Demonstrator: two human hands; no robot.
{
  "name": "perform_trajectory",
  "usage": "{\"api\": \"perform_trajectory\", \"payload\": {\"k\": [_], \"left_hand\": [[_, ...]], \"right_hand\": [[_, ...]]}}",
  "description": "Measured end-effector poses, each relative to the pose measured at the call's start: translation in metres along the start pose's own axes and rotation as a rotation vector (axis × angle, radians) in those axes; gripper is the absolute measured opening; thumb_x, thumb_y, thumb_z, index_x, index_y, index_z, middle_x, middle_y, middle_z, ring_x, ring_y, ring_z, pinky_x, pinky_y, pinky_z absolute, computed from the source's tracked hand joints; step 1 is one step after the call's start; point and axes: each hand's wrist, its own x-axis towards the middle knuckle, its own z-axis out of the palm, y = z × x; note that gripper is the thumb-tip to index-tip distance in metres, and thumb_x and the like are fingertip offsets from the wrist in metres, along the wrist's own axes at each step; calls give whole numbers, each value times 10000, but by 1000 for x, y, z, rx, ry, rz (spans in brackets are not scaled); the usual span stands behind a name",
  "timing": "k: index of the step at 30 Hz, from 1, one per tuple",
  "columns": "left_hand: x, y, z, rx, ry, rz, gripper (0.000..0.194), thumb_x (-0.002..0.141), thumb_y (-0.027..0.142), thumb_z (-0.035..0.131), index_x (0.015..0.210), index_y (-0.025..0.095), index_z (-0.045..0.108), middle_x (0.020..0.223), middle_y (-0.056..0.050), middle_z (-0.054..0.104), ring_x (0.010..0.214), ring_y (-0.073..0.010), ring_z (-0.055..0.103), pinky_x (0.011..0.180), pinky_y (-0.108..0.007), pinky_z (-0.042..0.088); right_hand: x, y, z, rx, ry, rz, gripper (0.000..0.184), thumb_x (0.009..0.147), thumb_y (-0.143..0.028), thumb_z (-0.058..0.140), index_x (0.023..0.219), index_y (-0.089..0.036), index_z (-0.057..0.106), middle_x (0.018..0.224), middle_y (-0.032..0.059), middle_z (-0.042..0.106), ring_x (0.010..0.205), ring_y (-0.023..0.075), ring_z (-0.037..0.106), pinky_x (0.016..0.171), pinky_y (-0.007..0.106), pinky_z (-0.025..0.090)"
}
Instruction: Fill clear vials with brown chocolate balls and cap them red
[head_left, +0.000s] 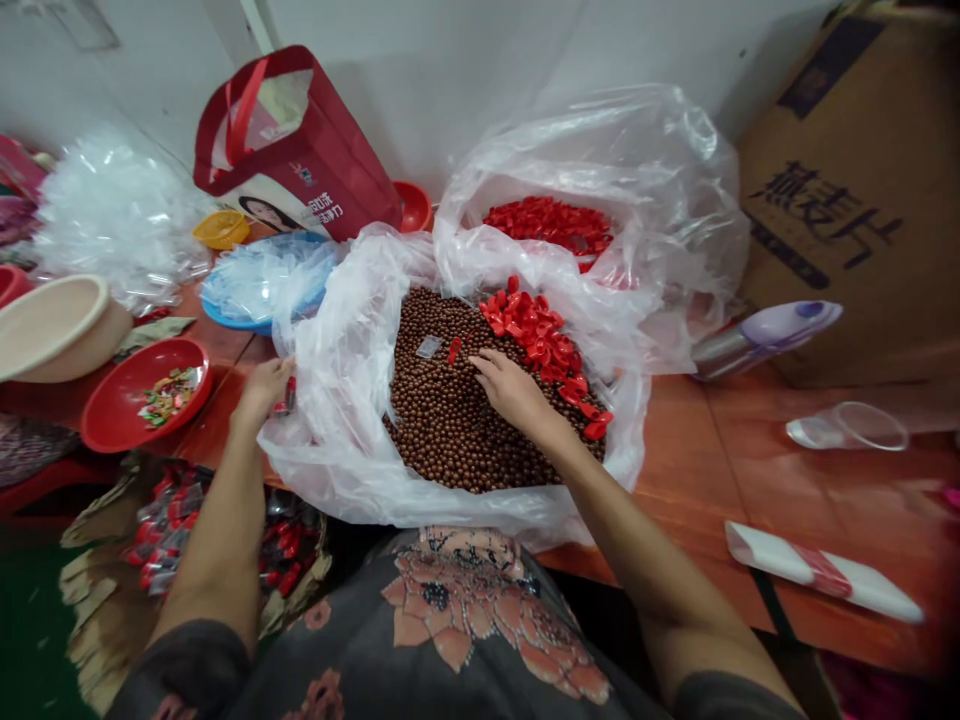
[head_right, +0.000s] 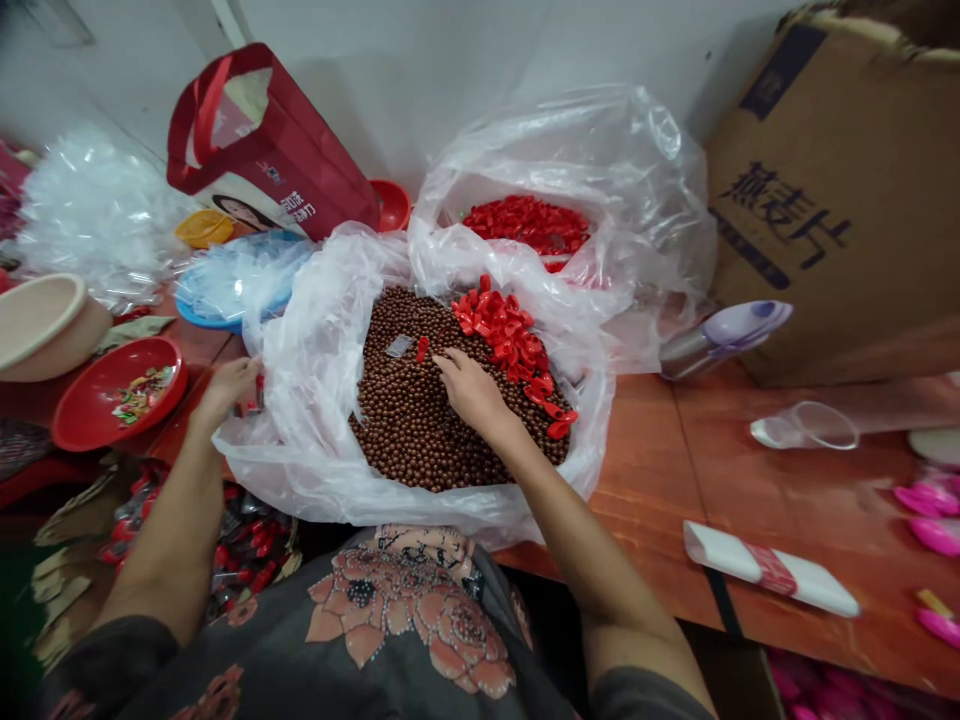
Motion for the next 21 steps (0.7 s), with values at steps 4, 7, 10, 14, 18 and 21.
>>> {"api": "perform_trajectory", "payload": {"k": [4,7,10,14,18,21], "left_hand": [[6,55,-28,46,196,86,292,955,304,479,945,108,695,894,-77,696,872,-207,586,825,-321,426],[-3,117,-11,14,29,337,284,971,274,468,1041,127,700,1065,-72,715,987,-183,602,903,-279,424],[-16,167,45,18,-222,475,201,922,271,571,906,156,734,938,-57,743,873,-177,643,817,-242,449],[-17,190,118,116,-402,392,292,926,348,588,1043,113,717,1070,-151,730,993,-256,652,847,-291,454],[-11,179,137,21,-394,389,344,866,253,659,1187,134,686,1190,-139,706,1080,-263,627,899,-297,446],[-19,163,123,-119,-440,429,370,779,229,742,1143,163,728,1140,-92,731,1010,-250,644,870,-294,447]], "right_hand": [[52,0,13,86,-5,74,452,975,-208,463,1416,-127,521,1481,176,498,1356,259,498,1130,421,423],[70,-1,17,136,-31,117,341,908,-167,537,1236,-124,622,1242,139,663,1150,231,613,1036,382,469],[55,-2,10,124,-1,118,176,856,-136,530,982,-161,651,981,78,696,908,199,623,873,329,494],[-5,7,-9,12,82,102,152,861,-151,493,928,-174,627,896,78,654,828,209,589,788,323,475],[-72,18,-19,-176,75,140,341,898,-155,449,1179,-124,638,989,131,635,893,256,591,807,369,492],[-103,21,-18,-237,53,163,442,926,-177,438,1337,-138,595,996,134,616,890,267,579,807,394,508]]}}
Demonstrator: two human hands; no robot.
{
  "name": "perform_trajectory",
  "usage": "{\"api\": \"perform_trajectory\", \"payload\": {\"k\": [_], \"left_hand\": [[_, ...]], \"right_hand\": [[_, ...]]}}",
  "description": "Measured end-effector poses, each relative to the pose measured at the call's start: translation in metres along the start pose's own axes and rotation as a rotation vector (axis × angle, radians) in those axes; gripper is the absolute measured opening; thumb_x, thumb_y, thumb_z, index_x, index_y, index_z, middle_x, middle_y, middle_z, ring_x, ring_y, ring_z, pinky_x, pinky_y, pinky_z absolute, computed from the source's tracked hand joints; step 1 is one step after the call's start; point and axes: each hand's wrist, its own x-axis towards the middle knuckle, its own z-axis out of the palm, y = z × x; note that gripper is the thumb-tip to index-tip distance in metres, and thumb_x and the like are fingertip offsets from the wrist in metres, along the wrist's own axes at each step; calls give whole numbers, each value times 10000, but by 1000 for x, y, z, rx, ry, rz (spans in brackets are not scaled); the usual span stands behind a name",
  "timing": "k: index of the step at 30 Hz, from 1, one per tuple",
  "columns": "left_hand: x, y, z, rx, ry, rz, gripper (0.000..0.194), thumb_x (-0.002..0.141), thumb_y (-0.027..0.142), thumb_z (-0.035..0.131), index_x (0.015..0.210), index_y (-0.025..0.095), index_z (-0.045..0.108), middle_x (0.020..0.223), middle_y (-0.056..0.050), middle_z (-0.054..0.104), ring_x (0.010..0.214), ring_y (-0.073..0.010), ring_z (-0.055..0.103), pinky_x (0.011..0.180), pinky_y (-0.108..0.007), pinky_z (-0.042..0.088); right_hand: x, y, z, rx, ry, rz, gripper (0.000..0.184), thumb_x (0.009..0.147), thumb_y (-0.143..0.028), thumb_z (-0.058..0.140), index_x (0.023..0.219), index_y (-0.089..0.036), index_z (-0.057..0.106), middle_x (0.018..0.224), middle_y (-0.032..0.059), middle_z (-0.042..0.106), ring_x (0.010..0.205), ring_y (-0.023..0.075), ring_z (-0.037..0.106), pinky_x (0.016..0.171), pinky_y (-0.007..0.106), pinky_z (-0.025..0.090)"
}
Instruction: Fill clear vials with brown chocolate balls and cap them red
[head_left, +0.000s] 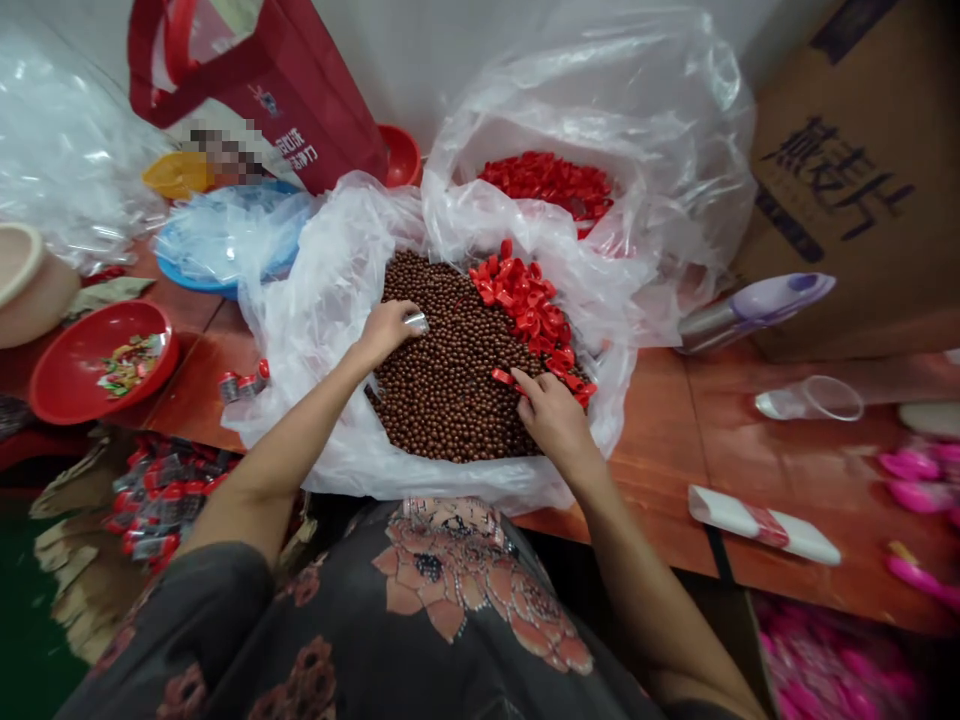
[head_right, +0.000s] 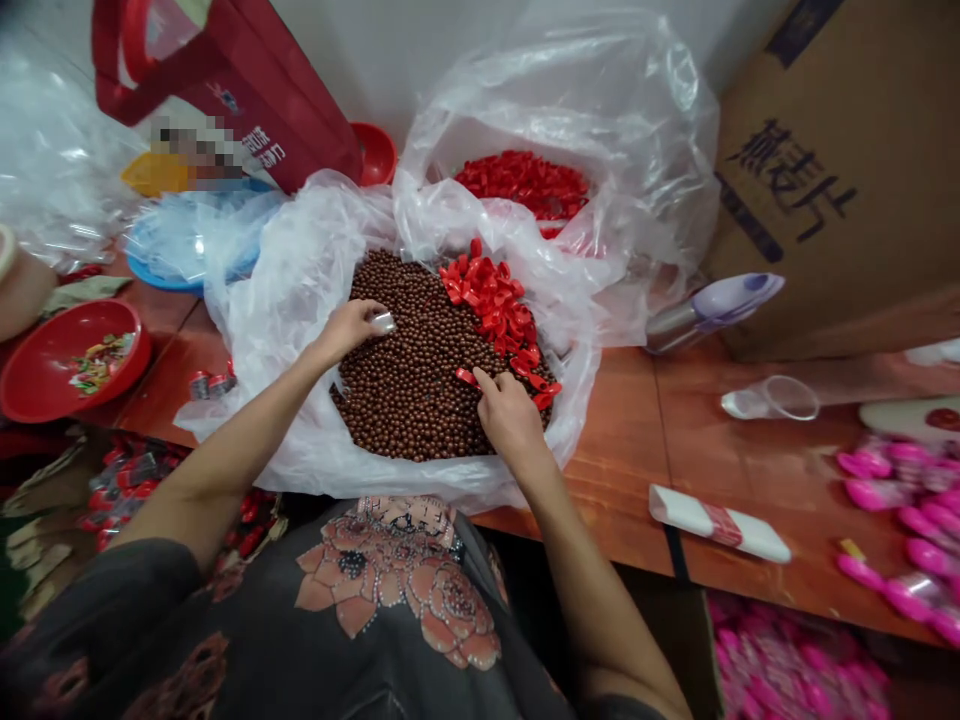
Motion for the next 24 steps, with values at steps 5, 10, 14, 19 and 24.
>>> {"api": "perform_trajectory", "payload": {"k": [5,10,14,19,24], "left_hand": [[-53,3,1,-159,-294,-83,245,726,227,755,964,176,786,868,-19,755,796,-208,652,718,-279,431],[-60,26,42,-224,-154,-68,174,736,240,755,898,180,775,839,-12,737,808,-202,635,746,-274,424],[-39,47,72,-357,-33,-91,255,726,271,804,955,167,759,819,-23,726,749,-184,623,732,-268,423],[-20,63,89,-330,-16,-94,215,759,347,795,896,183,767,764,-15,712,713,-176,612,689,-264,408],[-8,70,98,-685,-122,-213,147,743,243,801,785,131,715,625,21,619,536,-117,540,534,-231,432]], "right_hand": [[-11,-6,5,46,42,24,435,990,-354,442,1343,-157,601,1035,154,621,910,292,550,802,445,511],[-6,-19,14,94,49,54,386,1003,-333,409,1215,-154,677,962,150,632,874,291,534,797,454,506],[-14,-18,13,120,44,75,392,1006,-322,401,1234,-143,664,996,156,645,902,295,553,829,468,513],[-31,-9,11,263,95,153,440,1017,-358,390,1385,-191,562,1072,139,638,997,290,588,903,489,517],[-37,-7,10,438,144,278,425,1009,-395,424,1367,-210,560,1117,119,620,1065,259,608,968,462,515]]}}
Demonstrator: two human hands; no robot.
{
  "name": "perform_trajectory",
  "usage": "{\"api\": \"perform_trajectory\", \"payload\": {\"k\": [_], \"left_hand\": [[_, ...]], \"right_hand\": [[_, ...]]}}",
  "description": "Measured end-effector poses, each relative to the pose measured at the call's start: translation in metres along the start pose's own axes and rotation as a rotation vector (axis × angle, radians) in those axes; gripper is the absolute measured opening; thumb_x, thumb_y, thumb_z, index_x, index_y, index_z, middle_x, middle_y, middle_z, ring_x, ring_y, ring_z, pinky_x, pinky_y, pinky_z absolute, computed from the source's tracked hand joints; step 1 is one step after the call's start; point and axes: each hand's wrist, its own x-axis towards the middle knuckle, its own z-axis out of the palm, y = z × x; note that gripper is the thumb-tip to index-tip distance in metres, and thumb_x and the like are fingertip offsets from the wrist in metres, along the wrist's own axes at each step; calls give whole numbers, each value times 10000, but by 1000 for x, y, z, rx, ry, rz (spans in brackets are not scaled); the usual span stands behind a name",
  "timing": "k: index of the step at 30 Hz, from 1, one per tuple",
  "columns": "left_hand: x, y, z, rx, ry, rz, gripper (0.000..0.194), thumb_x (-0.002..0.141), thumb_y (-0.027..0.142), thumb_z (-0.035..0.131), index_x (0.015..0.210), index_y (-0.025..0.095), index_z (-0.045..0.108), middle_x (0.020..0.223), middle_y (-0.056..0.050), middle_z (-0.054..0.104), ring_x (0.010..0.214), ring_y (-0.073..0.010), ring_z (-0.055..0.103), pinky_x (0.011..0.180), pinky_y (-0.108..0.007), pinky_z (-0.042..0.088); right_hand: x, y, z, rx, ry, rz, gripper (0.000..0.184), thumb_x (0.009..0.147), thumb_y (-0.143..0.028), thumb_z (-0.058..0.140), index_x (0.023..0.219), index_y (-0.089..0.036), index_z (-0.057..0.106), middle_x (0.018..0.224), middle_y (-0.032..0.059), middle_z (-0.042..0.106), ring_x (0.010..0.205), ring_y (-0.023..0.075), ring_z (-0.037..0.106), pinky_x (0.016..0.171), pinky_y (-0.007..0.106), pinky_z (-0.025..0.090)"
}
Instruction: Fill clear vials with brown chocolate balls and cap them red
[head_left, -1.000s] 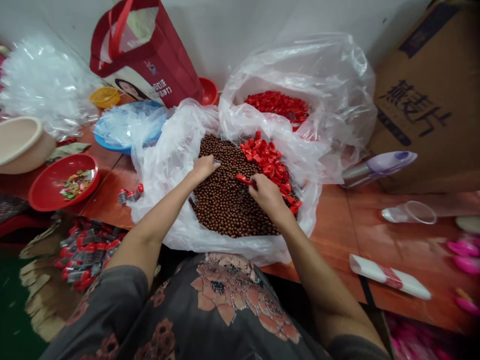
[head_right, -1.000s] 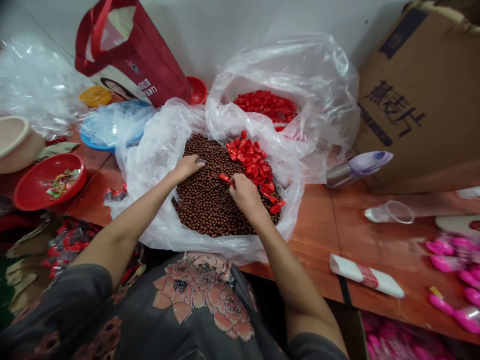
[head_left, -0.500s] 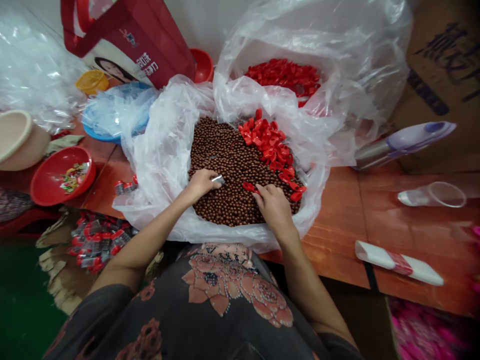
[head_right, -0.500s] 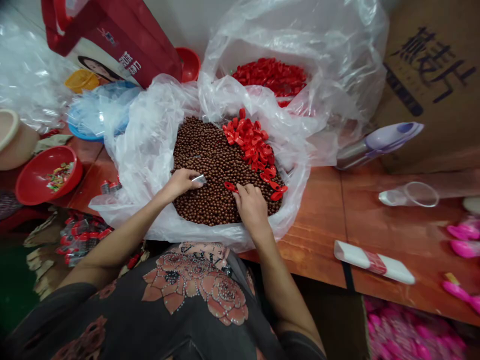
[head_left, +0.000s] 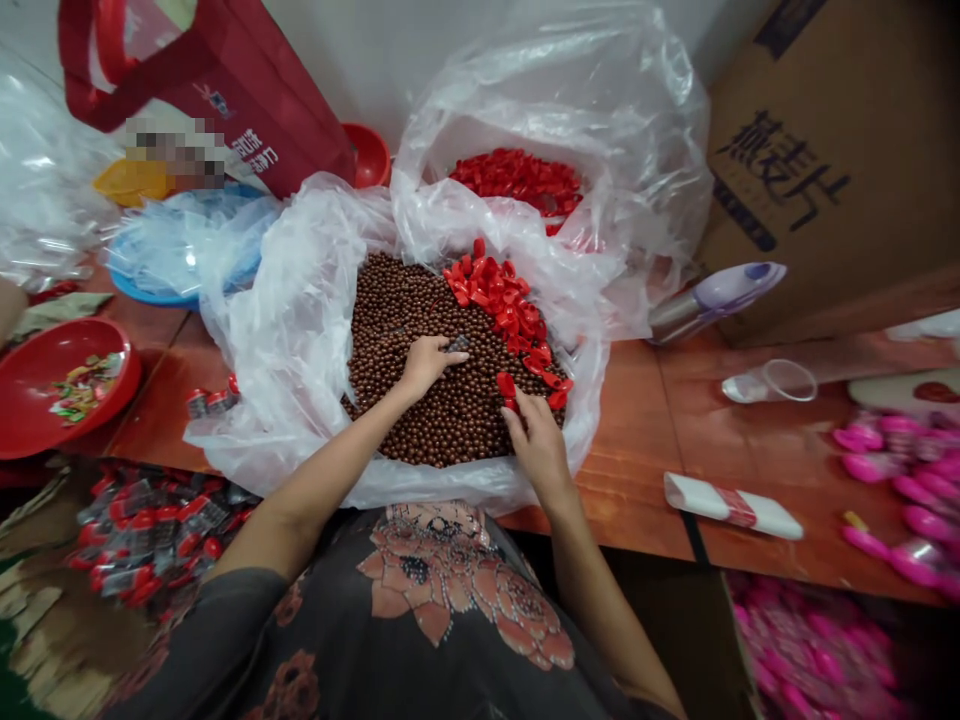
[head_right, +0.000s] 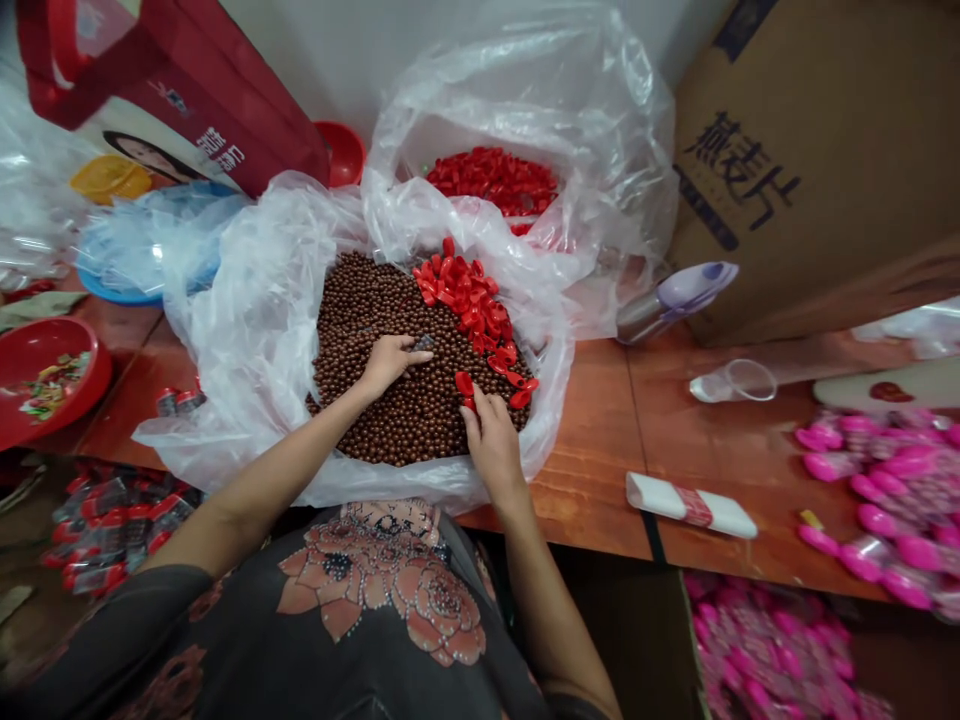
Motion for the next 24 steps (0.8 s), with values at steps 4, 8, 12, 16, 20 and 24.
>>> {"api": "perform_trajectory", "payload": {"k": [4,8,12,16,20,24], "left_hand": [[1,4,2,-306,-71,-104,125,758,79,745,874,103,703,652,21,629,509,-74,541,536,-210,510],[-11,5,-4,-474,-97,-175,294,763,42,743,1038,105,662,738,0,677,592,-86,636,620,-224,573],[-33,3,-13,-616,-162,-207,369,749,77,772,1085,134,630,830,-23,716,673,-125,699,639,-244,593],[-55,1,-22,-695,-251,-190,444,732,142,805,1135,156,617,937,-61,747,789,-180,735,680,-292,613],[-75,-1,-29,-665,-183,-191,464,723,139,814,1147,146,627,907,-63,751,771,-163,730,681,-262,597],[-92,-2,-33,-618,-202,-217,385,777,163,774,1146,123,671,932,-87,753,755,-150,719,691,-259,593]], "right_hand": [[0,-3,-1,128,30,80,339,974,-423,490,1211,-217,619,1067,97,629,1002,245,621,896,434,540],[0,-7,-1,249,61,126,269,942,-433,545,1072,-213,627,1024,81,625,926,219,630,854,398,554],[1,-11,2,360,68,172,327,925,-439,574,1167,-219,591,1117,98,649,1011,227,651,923,425,557],[6,-18,2,547,49,219,485,899,-409,605,1328,-235,462,1144,105,663,1014,229,677,934,451,568],[16,-23,0,622,-86,231,509,904,-415,580,1374,-258,466,1152,101,667,920,213,686,793,406,606],[22,-25,3,611,-167,250,536,908,-435,568,1403,-239,514,1086,84,693,802,175,665,685,348,592]]}}
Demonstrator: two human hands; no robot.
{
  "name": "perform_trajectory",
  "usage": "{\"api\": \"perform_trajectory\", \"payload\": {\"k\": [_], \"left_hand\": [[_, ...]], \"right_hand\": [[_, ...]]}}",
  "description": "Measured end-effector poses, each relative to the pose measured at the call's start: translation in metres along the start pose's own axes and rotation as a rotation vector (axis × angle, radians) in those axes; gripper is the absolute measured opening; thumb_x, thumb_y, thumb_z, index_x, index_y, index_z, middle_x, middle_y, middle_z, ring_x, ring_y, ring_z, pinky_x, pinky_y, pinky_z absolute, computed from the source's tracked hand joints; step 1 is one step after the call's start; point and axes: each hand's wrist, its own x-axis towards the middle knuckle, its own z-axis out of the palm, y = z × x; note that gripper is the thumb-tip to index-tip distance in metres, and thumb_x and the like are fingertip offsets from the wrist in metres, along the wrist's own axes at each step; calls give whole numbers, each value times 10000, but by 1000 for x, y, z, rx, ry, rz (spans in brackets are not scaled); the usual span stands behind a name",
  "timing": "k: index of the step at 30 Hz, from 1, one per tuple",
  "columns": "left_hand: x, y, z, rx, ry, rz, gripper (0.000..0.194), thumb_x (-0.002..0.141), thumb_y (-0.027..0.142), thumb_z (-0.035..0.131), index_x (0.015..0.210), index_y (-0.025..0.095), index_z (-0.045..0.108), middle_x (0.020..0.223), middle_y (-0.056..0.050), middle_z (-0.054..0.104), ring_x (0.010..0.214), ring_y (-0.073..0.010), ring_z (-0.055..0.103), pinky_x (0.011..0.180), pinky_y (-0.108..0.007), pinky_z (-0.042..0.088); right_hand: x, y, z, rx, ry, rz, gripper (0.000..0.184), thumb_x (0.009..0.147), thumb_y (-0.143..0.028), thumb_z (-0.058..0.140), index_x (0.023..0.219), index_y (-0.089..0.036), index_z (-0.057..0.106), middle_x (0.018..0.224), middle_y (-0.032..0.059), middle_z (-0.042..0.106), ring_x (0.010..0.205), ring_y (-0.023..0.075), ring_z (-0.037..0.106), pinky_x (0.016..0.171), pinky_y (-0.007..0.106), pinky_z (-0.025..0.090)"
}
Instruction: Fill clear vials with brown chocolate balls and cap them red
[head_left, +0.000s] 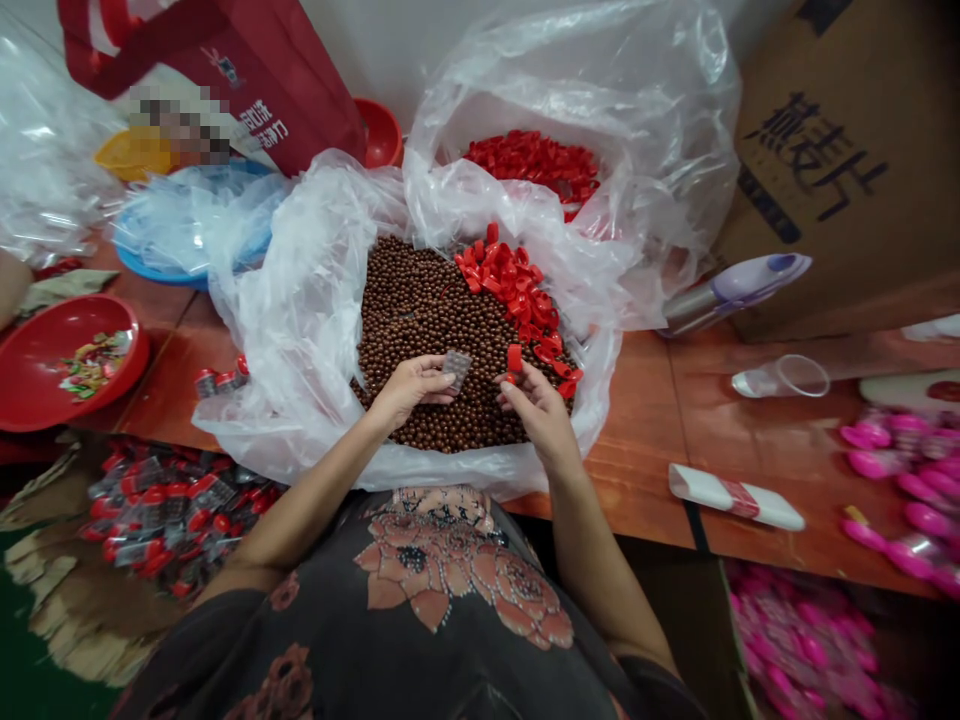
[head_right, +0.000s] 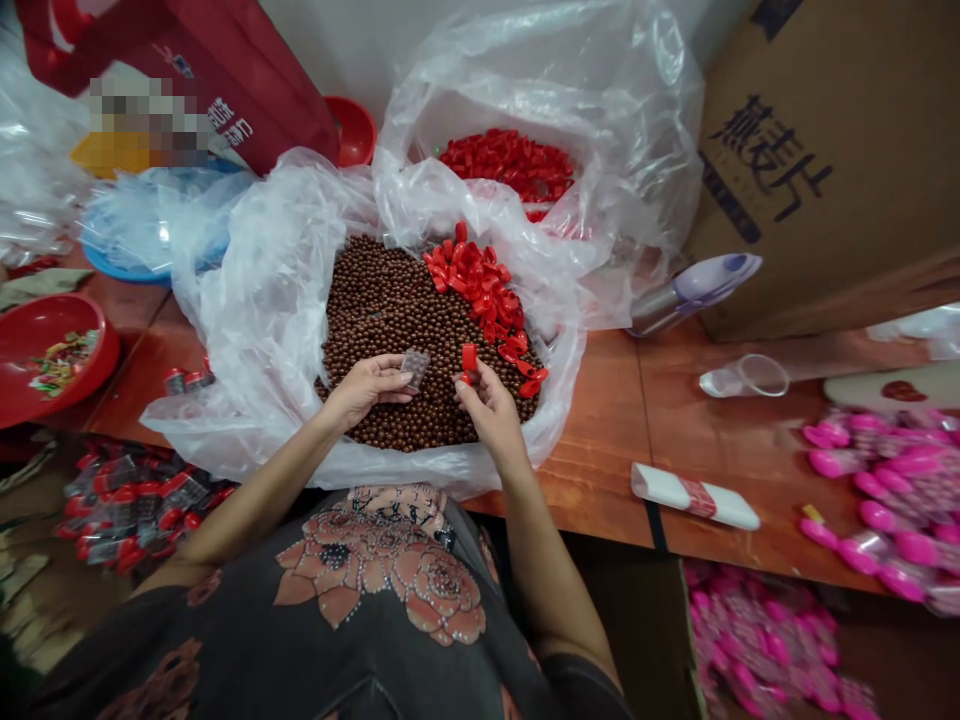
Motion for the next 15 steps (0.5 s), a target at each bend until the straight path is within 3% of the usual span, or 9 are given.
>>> {"api": "perform_trajectory", "payload": {"k": [4,9,15], "left_hand": [[-13,-1,-1,29,-21,8,393,794,166,756,1180,129,687,991,-100,754,778,-149,715,715,-275,593],[-19,-2,-3,49,-20,23,433,771,192,776,1192,135,695,1000,-92,759,786,-152,711,724,-285,588],[-21,-4,-6,53,-36,37,488,744,233,801,1212,147,693,1030,-92,758,838,-164,711,748,-294,584]], "right_hand": [[-1,0,6,-3,-63,16,600,925,-425,542,1491,-246,452,1137,88,698,826,176,665,695,355,587],[-4,-5,11,88,-126,51,676,915,-401,582,1545,-278,372,1192,88,696,923,199,677,828,400,583],[-4,-10,10,148,-177,58,644,913,-384,595,1525,-302,412,1219,72,697,995,206,682,915,413,570]]}}
